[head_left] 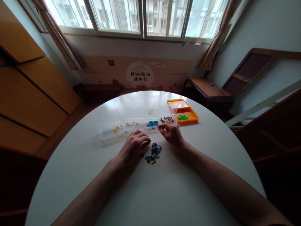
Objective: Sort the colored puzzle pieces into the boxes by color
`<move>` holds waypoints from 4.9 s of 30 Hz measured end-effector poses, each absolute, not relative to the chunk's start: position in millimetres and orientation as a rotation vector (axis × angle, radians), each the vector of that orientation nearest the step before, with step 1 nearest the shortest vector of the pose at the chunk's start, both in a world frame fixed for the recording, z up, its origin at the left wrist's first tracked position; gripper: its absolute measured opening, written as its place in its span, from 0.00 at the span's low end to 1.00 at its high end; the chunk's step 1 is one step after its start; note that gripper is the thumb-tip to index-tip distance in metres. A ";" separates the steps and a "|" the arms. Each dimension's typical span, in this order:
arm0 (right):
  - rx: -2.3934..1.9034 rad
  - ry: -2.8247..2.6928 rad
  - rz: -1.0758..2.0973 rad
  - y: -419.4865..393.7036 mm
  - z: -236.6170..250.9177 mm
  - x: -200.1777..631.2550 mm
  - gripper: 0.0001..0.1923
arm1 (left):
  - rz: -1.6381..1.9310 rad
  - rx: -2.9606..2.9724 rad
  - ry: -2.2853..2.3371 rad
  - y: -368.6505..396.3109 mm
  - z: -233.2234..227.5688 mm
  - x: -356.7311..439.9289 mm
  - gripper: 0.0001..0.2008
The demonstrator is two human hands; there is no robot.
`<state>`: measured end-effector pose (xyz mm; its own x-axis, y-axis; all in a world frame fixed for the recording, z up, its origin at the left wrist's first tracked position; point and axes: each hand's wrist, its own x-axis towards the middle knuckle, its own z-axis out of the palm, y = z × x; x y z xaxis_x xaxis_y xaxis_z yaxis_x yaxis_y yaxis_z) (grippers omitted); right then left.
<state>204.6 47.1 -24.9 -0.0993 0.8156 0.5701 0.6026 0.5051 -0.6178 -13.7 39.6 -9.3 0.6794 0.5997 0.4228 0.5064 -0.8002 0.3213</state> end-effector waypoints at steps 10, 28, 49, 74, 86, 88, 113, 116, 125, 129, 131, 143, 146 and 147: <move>-1.003 -1.952 0.582 37.1 -21.7 191.8 0.06 | 1.284 2.644 0.870 39.7 -8.9 -10.5 0.02; -0.877 -2.050 0.316 33.5 -23.6 187.3 0.04 | 1.318 2.578 0.835 37.3 -4.6 -5.0 0.04; -1.394 -1.358 0.002 69.3 -18.9 248.0 0.11 | 1.302 2.576 1.025 40.1 -4.1 -16.1 0.03; -1.356 -1.371 -0.009 64.1 -25.5 243.9 0.10 | 0.132 2.175 1.063 47.0 17.3 -57.9 0.05; -1.159 -1.693 0.281 40.6 -19.3 200.1 0.07 | 0.294 2.347 1.026 40.6 14.6 -48.8 0.05; -1.067 -1.828 0.390 36.0 -19.4 193.4 0.06 | 0.442 2.413 0.965 39.8 9.4 -41.7 0.04; -1.217 -1.488 0.108 59.1 -18.1 237.5 0.08 | 0.957 2.565 0.913 41.5 -6.6 -18.3 0.07; -1.371 -1.120 0.027 71.9 -18.1 263.6 0.13 | 0.916 2.528 0.941 41.0 -7.1 -20.6 0.10; -1.538 -0.885 0.110 88.0 -33.5 300.3 0.18 | 0.796 2.508 0.977 38.3 -6.2 -21.0 0.13; -1.493 -0.914 0.120 84.9 -31.5 290.6 0.15 | 0.715 2.501 0.963 36.9 -2.2 -20.9 0.13; -1.461 -0.947 0.121 81.4 -28.4 283.1 0.14 | 0.685 2.512 0.949 36.9 -1.3 -21.2 0.12; -1.188 -1.495 0.284 56.2 -18.5 237.4 0.08 | 0.695 2.557 0.932 37.4 1.6 -16.3 0.06; -1.104 -1.692 0.379 49.8 -16.9 226.4 0.07 | 0.699 2.567 0.927 38.7 0.7 -16.8 0.06; -1.088 -1.743 0.388 47.5 -16.6 222.8 0.07 | 0.698 2.569 0.929 39.1 0.2 -17.1 0.06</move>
